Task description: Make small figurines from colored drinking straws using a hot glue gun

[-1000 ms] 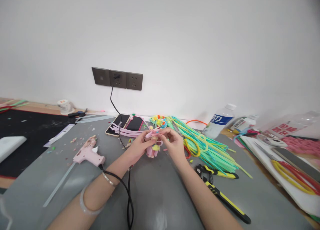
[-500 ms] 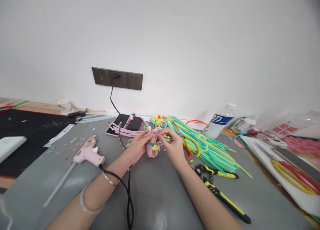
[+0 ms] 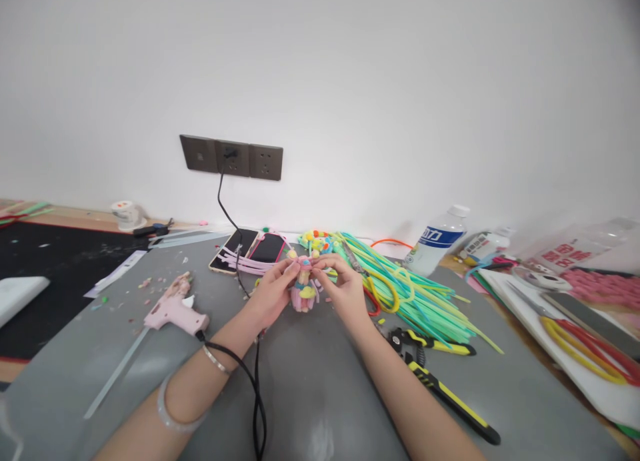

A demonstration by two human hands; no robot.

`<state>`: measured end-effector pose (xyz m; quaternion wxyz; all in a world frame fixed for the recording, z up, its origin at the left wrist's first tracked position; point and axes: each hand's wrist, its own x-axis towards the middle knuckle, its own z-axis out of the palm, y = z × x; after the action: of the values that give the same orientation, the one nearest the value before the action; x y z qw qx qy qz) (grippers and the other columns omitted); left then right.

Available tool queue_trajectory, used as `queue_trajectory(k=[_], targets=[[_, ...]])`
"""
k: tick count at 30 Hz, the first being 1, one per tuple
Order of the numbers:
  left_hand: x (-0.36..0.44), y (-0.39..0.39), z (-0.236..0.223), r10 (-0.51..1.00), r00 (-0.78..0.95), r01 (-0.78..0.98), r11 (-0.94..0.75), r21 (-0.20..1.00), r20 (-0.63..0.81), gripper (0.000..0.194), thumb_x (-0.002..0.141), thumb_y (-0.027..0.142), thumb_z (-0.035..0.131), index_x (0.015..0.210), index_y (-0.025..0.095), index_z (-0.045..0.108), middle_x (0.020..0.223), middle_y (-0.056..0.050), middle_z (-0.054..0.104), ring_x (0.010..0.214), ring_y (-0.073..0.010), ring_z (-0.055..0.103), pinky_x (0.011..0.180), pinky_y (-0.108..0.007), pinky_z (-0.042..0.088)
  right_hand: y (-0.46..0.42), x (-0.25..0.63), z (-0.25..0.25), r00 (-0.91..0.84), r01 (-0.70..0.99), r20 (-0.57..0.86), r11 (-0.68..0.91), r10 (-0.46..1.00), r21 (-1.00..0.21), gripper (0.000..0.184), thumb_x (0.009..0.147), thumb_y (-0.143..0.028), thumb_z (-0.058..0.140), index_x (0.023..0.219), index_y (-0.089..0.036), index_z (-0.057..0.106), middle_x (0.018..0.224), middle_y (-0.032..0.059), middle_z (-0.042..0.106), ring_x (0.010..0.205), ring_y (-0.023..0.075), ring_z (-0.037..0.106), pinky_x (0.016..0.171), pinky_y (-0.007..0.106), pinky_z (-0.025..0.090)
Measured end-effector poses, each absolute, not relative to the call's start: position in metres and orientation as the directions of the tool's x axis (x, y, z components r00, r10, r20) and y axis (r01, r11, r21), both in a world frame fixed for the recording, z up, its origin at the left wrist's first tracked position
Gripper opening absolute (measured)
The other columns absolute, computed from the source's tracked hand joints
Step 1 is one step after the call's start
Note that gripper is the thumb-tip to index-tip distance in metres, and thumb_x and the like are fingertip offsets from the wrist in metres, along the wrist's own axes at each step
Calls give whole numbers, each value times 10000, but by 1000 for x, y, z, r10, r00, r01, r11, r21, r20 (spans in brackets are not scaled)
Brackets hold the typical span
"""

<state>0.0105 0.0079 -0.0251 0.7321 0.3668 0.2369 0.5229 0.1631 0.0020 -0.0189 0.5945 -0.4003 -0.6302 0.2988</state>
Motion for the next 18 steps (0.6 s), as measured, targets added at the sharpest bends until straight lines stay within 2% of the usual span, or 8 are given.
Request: queue_trajectory(k=[8,11,18], targets=[[10,9,-27,942,336,-614,213,760,9,295,765,342,817,932,125,709,739,-12,652,642,-121,609,580,-223,523,5,167,-23,10,114,398,394,917,-912,142,826,-353,693,795,-218,722,1072,83,647,926,235,645,673,315,561],[9,9,-28,942,336,-621,227,750,-6,317,744,333,835,953,123,724,809,-30,682,715,-129,630,615,-217,527,5,167,-24,2,92,370,368,929,-925,170,830,-379,685,806,-213,713,1105,87,647,958,240,644,641,287,555],[9,6,-24,941,336,-623,243,744,-26,295,729,329,846,916,128,738,790,-30,693,700,-131,631,606,-220,504,5,168,-22,-9,102,362,360,932,-927,178,825,-387,694,806,-212,714,1118,80,645,917,220,642,629,277,552]])
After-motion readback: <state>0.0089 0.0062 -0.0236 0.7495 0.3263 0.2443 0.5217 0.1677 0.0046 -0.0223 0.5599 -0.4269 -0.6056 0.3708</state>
